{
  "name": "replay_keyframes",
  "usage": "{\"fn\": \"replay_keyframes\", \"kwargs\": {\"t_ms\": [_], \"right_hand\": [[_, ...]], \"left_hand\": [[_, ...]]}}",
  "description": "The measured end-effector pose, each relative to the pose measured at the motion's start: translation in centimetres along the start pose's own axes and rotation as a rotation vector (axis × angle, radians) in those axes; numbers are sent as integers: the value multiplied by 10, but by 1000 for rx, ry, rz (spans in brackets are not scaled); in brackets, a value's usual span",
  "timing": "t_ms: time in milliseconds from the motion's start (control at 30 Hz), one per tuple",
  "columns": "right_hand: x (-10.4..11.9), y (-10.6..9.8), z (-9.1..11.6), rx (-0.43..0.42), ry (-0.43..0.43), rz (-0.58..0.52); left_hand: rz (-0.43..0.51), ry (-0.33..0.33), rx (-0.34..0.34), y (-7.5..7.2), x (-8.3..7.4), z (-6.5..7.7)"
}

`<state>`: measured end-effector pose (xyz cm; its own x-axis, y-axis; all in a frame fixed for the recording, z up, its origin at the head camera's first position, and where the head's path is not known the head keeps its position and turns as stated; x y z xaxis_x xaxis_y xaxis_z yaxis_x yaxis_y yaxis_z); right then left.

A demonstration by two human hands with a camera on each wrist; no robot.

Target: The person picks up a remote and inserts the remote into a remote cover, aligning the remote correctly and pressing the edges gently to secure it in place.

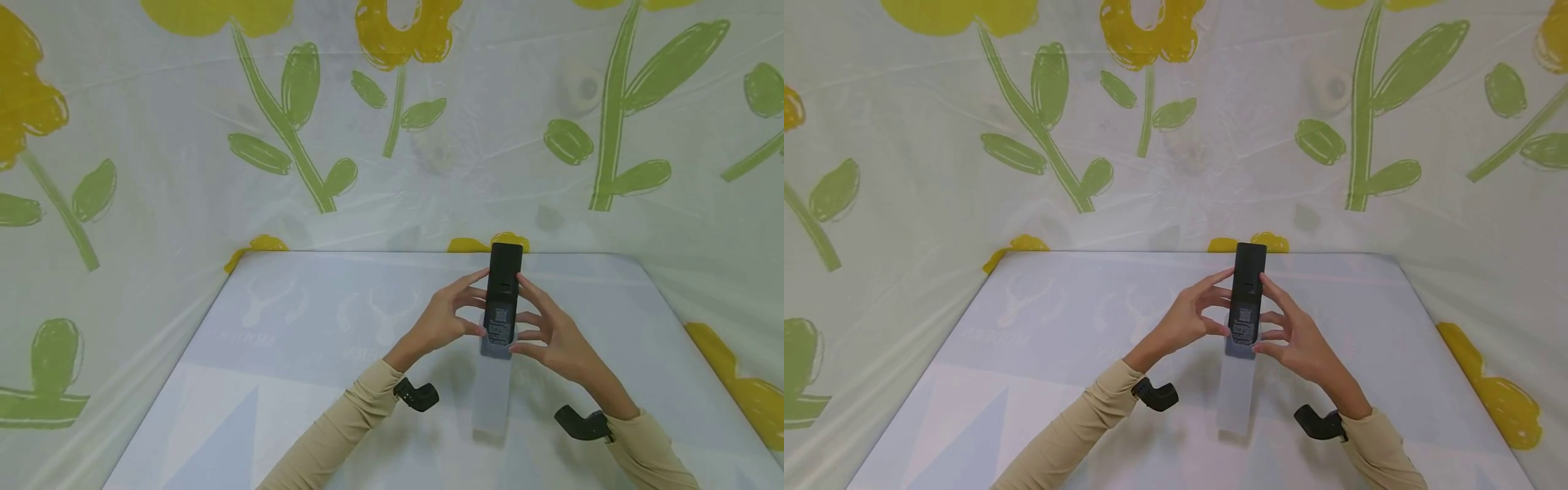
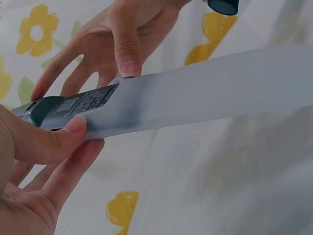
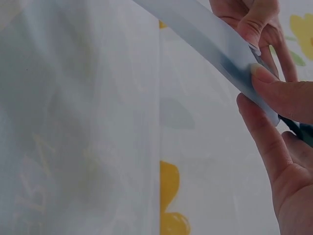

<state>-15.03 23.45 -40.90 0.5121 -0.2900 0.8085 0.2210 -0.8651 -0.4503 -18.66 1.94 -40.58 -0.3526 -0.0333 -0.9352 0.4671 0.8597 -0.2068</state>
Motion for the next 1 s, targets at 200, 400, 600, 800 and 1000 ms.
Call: {"fn": "replay_keyframes", "kwargs": {"t_ms": [200, 400, 600, 800, 1000], "right_hand": [[1, 1, -1, 0, -3, -4], [3, 1, -1, 4, 0, -6], [4, 1, -2, -2, 6, -3], [5, 2, -3, 0, -8, -43], [5, 5, -7, -14, -25, -63]], "left_hand": [[16, -1, -10, -1, 1, 1], [25, -7, -15, -1, 0, 2], [21, 5, -11, -3, 0, 3], [35, 17, -8, -5, -1, 4], [38, 25, -10, -10, -4, 6]]}}
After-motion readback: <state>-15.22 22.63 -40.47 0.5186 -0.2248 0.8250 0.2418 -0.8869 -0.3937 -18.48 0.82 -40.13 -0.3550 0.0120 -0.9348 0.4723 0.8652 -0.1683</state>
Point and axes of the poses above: each hand's wrist, its own z-axis away from the middle knuckle, its own y-axis out of the palm, x = y × z, the point moved 1 cm from there along -z, towards the middle knuckle, and after that the axes turned 1 degree about -x, right-handed, at the moved point
